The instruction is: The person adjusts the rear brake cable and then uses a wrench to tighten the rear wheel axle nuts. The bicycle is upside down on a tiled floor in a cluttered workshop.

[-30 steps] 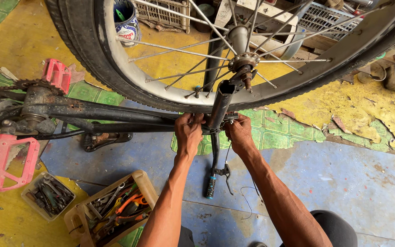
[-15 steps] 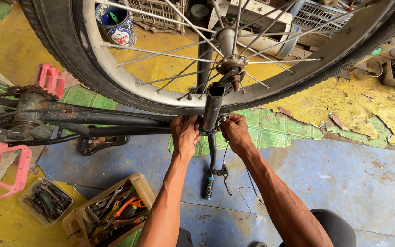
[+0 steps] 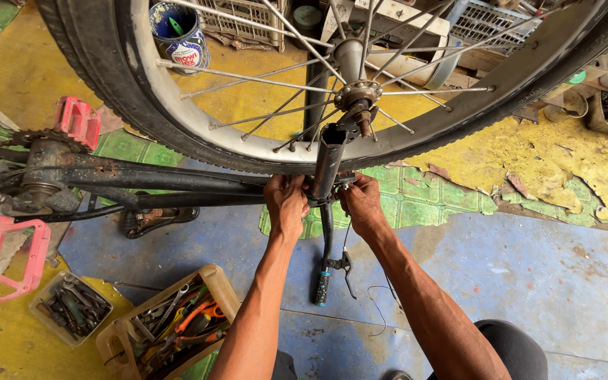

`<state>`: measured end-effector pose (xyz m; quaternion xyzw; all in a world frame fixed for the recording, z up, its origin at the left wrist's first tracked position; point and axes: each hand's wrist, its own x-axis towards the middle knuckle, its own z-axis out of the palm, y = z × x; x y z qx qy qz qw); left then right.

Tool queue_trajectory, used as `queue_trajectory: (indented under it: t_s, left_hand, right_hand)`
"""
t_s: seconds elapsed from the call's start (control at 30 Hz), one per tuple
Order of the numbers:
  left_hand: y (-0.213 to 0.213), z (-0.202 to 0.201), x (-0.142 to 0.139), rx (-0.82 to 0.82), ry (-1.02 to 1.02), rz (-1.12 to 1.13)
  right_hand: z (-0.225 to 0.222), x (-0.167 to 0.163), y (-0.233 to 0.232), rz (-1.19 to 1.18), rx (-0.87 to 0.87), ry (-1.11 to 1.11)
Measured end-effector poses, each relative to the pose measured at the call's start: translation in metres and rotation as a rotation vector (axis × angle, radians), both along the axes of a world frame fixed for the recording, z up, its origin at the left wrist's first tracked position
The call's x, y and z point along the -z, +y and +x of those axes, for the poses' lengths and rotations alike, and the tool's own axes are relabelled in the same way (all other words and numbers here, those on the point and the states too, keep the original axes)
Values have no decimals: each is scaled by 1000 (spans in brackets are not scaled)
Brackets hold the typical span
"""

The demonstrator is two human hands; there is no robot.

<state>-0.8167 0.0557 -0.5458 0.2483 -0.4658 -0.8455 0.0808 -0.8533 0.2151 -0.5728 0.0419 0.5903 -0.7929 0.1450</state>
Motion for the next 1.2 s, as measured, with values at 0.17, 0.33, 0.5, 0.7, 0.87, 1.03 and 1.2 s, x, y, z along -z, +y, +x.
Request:
queue_trajectory:
  t_s: [0.17, 0.33, 0.5, 0.7, 0.87, 1.03, 1.2]
  left_hand:
    - [1, 4, 0, -17, 33, -120]
    - [-7, 8, 1, 65, 49, -96]
    - [-12, 5, 6, 85, 48, 36]
    - [-9, 1, 10, 65, 84, 81]
    - [-7, -1, 8, 44, 42, 37]
    - [1, 2, 3, 8, 19, -20]
    - [5, 4, 0, -13, 77, -23]
  right_hand:
    - [3, -1, -1, 14, 14, -6]
    - [0, 7, 0, -11, 17, -8]
    - [-3, 12, 2, -9, 19, -4]
    - [-3, 5, 1, 15, 23, 1]
    - [-1, 1, 0, -7, 10, -1]
    - [-1, 4, 1, 19, 17, -9]
    - [0, 5, 1, 0, 18, -20]
